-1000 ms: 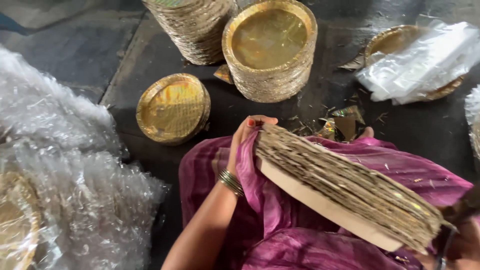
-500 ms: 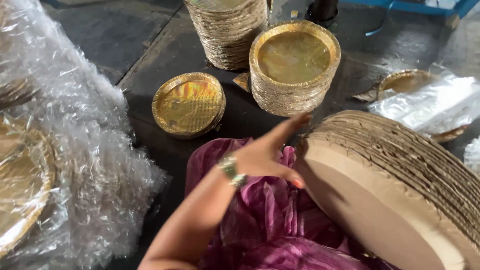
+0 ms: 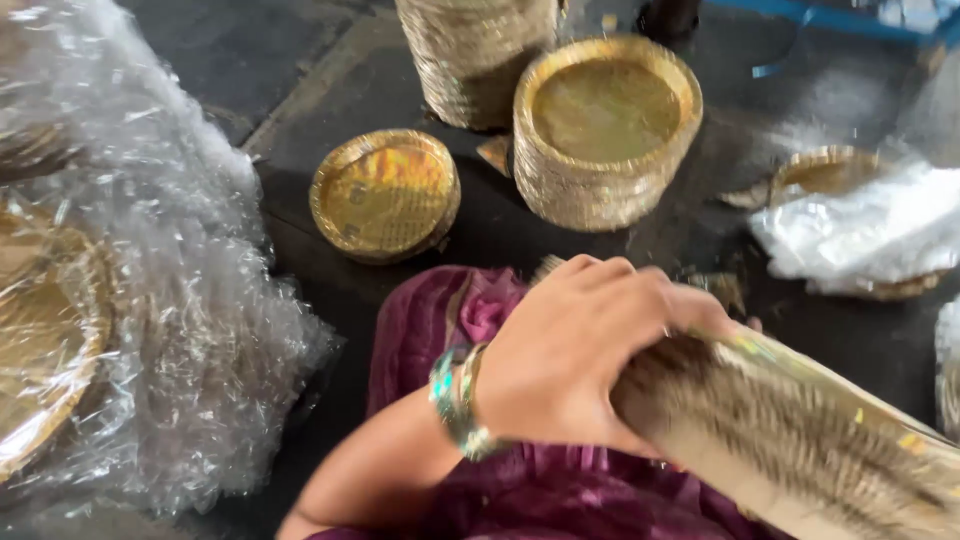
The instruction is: The person sits on the floor holding a stack of decorative paper plates on their lap and trims the uneven excess foil edge around each plate rim using scissors. They rotate the stack as they cut, set finished stacks aside with other completed stacks, and pick up the next stack to continue trimming.
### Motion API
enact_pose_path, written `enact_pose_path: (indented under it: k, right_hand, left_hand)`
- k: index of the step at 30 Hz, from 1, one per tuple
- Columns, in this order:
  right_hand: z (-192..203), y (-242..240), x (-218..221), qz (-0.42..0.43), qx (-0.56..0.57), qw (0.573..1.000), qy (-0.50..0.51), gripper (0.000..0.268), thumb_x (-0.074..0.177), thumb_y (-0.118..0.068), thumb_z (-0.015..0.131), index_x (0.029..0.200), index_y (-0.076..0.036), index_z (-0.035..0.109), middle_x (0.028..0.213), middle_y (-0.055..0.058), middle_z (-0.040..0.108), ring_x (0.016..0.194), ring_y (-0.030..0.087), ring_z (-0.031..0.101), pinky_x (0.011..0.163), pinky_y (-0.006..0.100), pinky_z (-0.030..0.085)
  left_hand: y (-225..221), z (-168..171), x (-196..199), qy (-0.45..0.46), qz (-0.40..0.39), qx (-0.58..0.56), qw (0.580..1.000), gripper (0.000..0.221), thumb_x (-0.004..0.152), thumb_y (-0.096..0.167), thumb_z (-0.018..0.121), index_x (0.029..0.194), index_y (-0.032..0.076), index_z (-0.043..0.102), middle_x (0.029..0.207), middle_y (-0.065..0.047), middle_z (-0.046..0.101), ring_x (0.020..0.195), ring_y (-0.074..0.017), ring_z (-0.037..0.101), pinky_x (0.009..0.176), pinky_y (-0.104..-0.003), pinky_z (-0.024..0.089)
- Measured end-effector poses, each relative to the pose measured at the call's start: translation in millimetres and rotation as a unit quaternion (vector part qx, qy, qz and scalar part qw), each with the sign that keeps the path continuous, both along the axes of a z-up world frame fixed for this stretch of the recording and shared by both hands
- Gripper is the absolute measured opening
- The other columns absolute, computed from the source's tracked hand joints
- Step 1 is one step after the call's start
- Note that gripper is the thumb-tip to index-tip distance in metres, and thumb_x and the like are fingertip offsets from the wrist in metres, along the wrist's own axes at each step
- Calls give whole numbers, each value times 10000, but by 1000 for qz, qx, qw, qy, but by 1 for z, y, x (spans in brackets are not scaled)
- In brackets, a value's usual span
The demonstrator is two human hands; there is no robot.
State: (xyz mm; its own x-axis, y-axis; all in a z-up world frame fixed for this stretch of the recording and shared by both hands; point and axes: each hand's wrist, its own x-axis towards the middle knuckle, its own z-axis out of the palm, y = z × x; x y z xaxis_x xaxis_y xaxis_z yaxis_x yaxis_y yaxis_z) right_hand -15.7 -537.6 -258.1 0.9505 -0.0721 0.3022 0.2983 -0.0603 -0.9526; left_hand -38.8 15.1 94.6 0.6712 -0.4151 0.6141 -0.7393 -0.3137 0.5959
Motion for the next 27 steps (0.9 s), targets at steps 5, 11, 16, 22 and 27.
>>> enact_pose_path:
  k: [5,11,16,22,27]
  right_hand:
    - [94,132,-103,-60,8,997,45,518,1088,-190,790,1424,30,462,1101,93,604,1016,146,593,974,215,481]
    - [224,218,-92,-9,-126,991,30,959,723,-412,870,1425,-3,361,1383,144,604,1277,196,644,1103,313,571]
    - [214,219,-85,56,-136,986,74,826,635,-106,838,1325,-29,391,1400,173,601,1115,222,672,901,327,606]
    - [109,113,-79,46,309,918,245,456,971,46,768,1280,70,433,1221,274,591,866,285,639,679,371,563]
    - [71,33,-57,83,272,911,299,397,969,-38,723,1229,63,441,1176,276,594,854,277,642,686,354,553]
  left_hand:
    - [-20,-51,-11,-39,70,202,976,601,873,500,799,1302,183,521,1199,45,654,1118,-156,634,942,-325,434]
    - [-29,-51,-6,-24,38,231,972,727,783,499,744,1358,123,507,1140,-36,632,1057,-248,596,919,-406,416]
    - [-29,-50,-13,-24,28,232,972,737,890,506,759,1457,148,452,1129,1,615,1064,-222,594,963,-385,419]
    - [-5,-47,21,-29,56,225,972,1211,508,612,865,1485,65,404,1209,-153,616,1093,-319,586,979,-436,402]
    - [36,-94,44,41,49,96,993,1075,552,415,916,1459,73,453,1399,-127,595,1250,-318,564,1131,-421,412]
